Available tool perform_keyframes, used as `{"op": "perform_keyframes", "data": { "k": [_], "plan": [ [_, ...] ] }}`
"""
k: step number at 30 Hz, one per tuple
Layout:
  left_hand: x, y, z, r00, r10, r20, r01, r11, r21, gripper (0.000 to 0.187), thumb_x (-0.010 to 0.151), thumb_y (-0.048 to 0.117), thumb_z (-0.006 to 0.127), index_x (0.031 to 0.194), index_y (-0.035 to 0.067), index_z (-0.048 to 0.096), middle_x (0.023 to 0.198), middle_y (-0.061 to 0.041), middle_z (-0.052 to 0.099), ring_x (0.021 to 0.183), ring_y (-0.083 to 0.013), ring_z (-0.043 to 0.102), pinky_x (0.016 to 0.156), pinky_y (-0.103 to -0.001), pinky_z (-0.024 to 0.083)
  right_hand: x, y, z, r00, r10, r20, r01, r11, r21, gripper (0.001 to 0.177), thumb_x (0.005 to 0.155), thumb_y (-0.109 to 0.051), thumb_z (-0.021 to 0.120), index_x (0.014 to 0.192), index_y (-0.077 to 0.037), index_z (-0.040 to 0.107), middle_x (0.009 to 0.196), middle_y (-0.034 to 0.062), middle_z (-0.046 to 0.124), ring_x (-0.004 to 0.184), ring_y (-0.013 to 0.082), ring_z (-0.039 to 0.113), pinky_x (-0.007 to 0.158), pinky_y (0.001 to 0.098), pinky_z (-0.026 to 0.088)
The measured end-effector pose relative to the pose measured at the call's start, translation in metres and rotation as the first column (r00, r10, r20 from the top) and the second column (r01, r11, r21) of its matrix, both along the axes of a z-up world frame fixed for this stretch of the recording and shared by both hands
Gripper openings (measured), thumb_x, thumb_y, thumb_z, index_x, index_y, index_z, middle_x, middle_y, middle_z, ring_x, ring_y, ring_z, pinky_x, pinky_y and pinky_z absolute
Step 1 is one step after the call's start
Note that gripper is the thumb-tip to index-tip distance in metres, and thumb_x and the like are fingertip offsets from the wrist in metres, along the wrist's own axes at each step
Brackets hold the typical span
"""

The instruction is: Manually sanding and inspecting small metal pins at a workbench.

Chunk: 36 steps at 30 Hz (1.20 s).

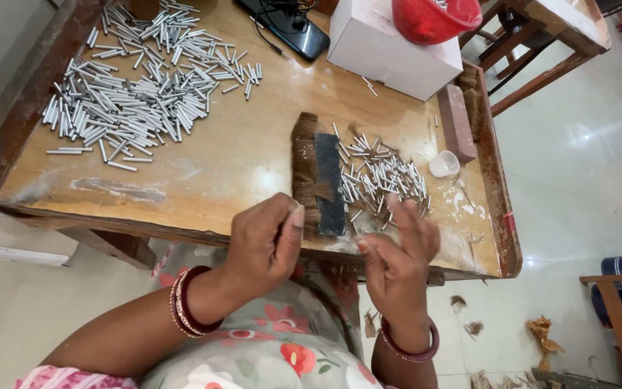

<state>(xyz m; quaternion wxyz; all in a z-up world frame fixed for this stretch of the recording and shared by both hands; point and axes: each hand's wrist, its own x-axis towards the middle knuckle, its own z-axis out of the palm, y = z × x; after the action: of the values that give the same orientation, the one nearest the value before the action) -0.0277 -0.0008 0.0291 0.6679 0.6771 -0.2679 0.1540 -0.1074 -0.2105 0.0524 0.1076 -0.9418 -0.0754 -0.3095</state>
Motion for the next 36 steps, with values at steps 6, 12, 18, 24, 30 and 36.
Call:
{"op": "perform_keyframes", "data": {
  "k": [6, 12, 18, 24, 30, 36],
  "plan": [
    [-0.015, -0.014, 0.000, 0.969, -0.221, 0.112, 0.218, 0.975, 0.040, 0.018, 0.105, 0.011, 0.056, 0.089, 0.001, 0.055, 0.076, -0.016, 0.054, 0.068, -0.0372, 0.057, 0.061, -0.042, 0.046, 0.005, 0.014, -0.034, 0.897, 0.432, 0.095, -0.310, 0.462, 0.831, 0.036, 0.091, -0.020, 0.083, 0.119, -0.001, 0.072, 0.116, 0.0127, 0.072, 0.101, 0.0192, 0.070, 0.089, 0.0296, 0.057],
    [-0.020, -0.015, -0.004, 0.965, -0.244, 0.095, 0.240, 0.969, 0.055, 0.022, 0.105, 0.013, 0.056, 0.087, 0.001, 0.055, 0.074, -0.017, 0.053, 0.066, -0.0379, 0.057, 0.059, -0.044, 0.044, 0.016, 0.016, -0.079, 0.893, 0.300, 0.336, -0.450, 0.588, 0.672, 0.019, 0.098, -0.017, 0.080, 0.099, -0.002, 0.069, 0.102, 0.0133, 0.071, 0.088, 0.0168, 0.069, 0.080, 0.0273, 0.056],
    [-0.002, -0.013, -0.005, 0.938, -0.313, 0.147, 0.270, 0.929, 0.254, 0.016, 0.101, 0.016, 0.057, 0.093, 0.003, 0.056, 0.078, -0.017, 0.059, 0.072, -0.0393, 0.062, 0.061, -0.047, 0.047, 0.026, 0.045, -0.069, 0.875, 0.141, 0.463, -0.407, 0.734, 0.544, 0.028, 0.112, -0.028, 0.060, 0.098, -0.005, 0.053, 0.097, 0.0078, 0.058, 0.085, 0.0165, 0.058, 0.074, 0.0258, 0.049],
    [0.168, 0.017, -0.004, 0.946, 0.185, 0.266, -0.322, 0.438, 0.839, 0.020, 0.087, 0.003, 0.059, 0.106, 0.005, 0.066, 0.111, -0.016, 0.063, 0.103, -0.0338, 0.059, 0.079, -0.047, 0.052, 0.028, 0.027, -0.071, 0.864, 0.099, 0.494, -0.442, 0.618, 0.650, 0.036, 0.109, -0.037, 0.062, 0.103, -0.004, 0.050, 0.098, 0.0068, 0.054, 0.079, 0.0123, 0.055, 0.072, 0.0251, 0.048],
    [0.232, 0.011, -0.038, 0.876, 0.291, 0.385, -0.467, 0.315, 0.826, 0.027, 0.078, 0.009, 0.066, 0.103, 0.004, 0.073, 0.121, -0.017, 0.057, 0.119, -0.0346, 0.051, 0.091, -0.051, 0.041, 0.030, 0.023, -0.066, 0.867, 0.080, 0.492, -0.422, 0.643, 0.639, 0.033, 0.108, -0.033, 0.063, 0.103, -0.003, 0.052, 0.097, 0.0076, 0.056, 0.077, 0.0116, 0.055, 0.070, 0.0239, 0.047],
    [0.149, -0.001, -0.013, 0.956, 0.085, 0.279, -0.252, 0.723, 0.643, 0.021, 0.087, -0.001, 0.061, 0.108, 0.001, 0.066, 0.100, -0.018, 0.065, 0.095, -0.0374, 0.063, 0.080, -0.047, 0.051, 0.018, 0.026, -0.059, 0.881, 0.115, 0.458, -0.424, 0.619, 0.661, 0.032, 0.108, -0.032, 0.064, 0.104, -0.002, 0.053, 0.098, 0.0075, 0.055, 0.079, 0.0117, 0.054, 0.072, 0.0251, 0.047]
  ]
}}
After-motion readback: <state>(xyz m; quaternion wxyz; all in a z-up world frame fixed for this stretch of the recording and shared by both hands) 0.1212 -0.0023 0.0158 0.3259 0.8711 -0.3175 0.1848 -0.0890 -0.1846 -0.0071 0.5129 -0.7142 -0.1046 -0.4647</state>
